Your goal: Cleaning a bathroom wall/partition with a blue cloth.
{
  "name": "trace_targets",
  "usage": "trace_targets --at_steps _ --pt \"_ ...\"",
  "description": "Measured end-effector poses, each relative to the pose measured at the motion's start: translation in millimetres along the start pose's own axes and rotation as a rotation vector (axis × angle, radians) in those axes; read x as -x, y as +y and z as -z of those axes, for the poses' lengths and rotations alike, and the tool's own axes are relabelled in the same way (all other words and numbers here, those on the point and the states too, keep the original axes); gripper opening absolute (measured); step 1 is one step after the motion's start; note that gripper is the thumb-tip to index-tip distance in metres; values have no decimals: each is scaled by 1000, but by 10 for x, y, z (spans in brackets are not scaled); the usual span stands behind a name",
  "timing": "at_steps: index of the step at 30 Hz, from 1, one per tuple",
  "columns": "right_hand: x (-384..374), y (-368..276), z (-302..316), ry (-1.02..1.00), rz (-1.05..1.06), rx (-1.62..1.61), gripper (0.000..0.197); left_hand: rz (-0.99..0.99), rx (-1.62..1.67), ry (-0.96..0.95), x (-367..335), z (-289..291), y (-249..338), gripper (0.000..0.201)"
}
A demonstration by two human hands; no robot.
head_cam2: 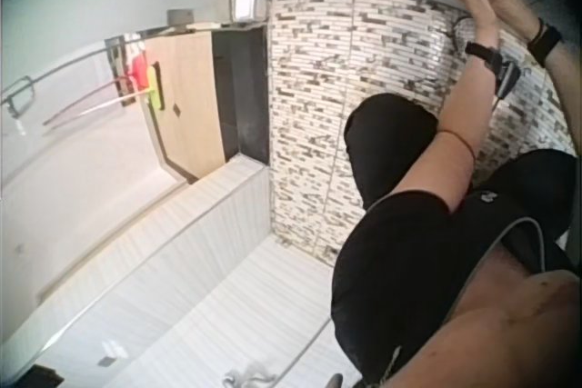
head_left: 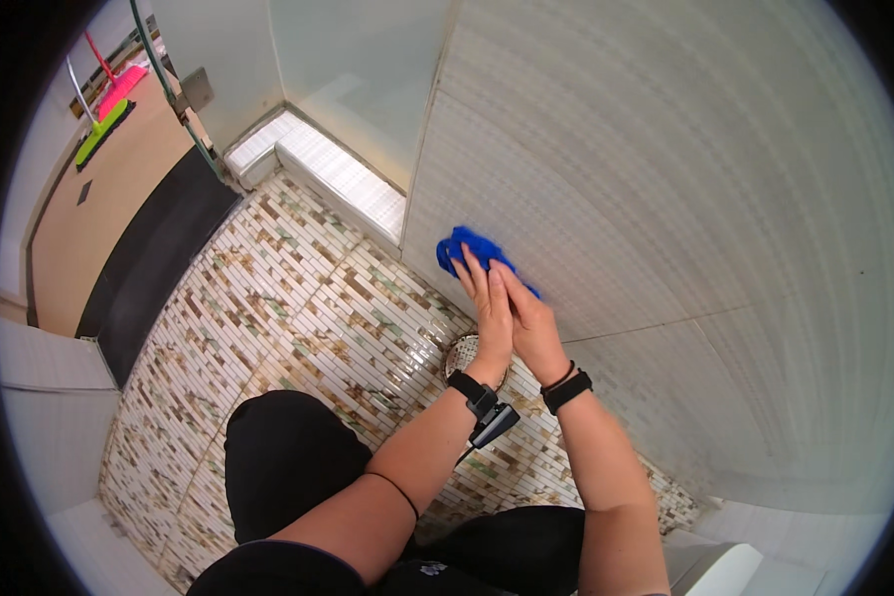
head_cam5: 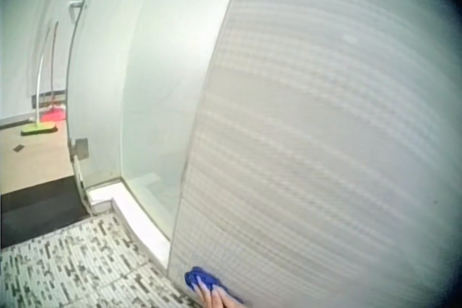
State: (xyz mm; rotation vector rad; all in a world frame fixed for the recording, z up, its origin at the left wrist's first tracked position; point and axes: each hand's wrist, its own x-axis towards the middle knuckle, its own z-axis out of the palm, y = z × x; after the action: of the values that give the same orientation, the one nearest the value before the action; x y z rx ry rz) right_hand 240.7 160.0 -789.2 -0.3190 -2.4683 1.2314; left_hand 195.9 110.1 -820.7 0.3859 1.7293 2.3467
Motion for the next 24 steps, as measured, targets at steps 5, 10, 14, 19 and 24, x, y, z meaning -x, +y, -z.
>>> trace_targets --at_steps 5,10,14,19,24 --pt "124 495 -245 -124 -146 12 42 298 105 -7 143 136 -643 71" --pt "93 461 -297 -135 -203 14 42 462 421 25 116 185 -533 69" --pt "-26 149 -148 -79 -109 -34 44 336 316 43 -66 91 32 66" --pt "-406 -685 -42 123 112 -64 50 -187 14 -45 -459 210 837 55" --pt "-489 -616 -125 106 105 -45 48 -339 -113 -10 -648 270 589 53"
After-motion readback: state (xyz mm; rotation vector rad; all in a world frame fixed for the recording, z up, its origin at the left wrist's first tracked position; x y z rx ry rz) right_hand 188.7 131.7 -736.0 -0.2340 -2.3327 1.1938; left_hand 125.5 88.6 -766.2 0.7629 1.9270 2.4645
